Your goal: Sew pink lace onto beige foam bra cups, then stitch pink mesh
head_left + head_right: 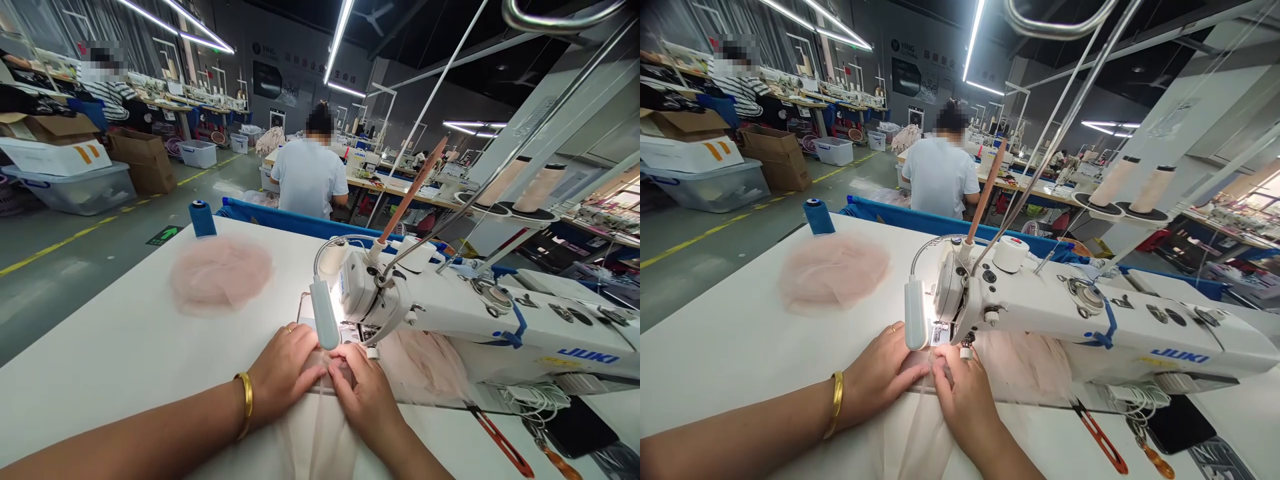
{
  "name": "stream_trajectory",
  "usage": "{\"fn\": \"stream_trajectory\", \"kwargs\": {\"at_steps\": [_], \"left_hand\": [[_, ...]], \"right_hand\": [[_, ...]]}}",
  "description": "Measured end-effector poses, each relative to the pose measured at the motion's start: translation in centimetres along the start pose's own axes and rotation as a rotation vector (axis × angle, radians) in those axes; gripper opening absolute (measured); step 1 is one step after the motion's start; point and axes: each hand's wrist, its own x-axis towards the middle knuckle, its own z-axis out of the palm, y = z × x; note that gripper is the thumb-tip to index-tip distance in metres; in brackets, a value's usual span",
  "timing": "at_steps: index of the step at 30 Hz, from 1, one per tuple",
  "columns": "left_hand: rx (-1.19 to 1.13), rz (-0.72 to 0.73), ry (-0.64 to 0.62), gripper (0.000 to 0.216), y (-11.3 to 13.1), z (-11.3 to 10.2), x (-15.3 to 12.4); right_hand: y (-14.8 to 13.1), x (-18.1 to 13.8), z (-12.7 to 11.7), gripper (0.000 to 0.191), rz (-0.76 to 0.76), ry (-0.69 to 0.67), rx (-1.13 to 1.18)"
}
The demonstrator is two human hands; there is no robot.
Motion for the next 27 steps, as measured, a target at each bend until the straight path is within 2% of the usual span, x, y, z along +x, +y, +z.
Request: {"fn": "stream_trajectory", "kwargs": {"at_steps": [4, 9, 19, 24, 27], "left_hand": [[-0.178, -0.191, -0.031, 0.017, 0.3, -0.5, 0.7], [-0.365, -0.287, -0.056, 0.022, 1.3, -1.3, 1.0], [-0.460, -0.235, -0.085, 0.030, 1.5, -1.2, 0.8], [-0.445, -0.226, -0.071, 0.033, 1.7, -1.2, 0.8], [-0.461, -0.250, -0.059, 0.023, 1.9, -1.2, 0.8]], "right_hand": [[-0.6, -0.1, -0.4, 0.014, 0.061, 0.026, 0.061], [-1.2, -0.2, -1.1, 0.014, 0.082, -0.007, 0.115], [-1.2, 0.2, -1.2, 0.018, 0.134, -0.086, 0.260], [-1.0, 0.1, -0.9, 0.018, 0.091, -0.036, 0.210], [-0.9, 0.0, -0.8, 0.018, 0.039, 0.006, 0.187]]}}
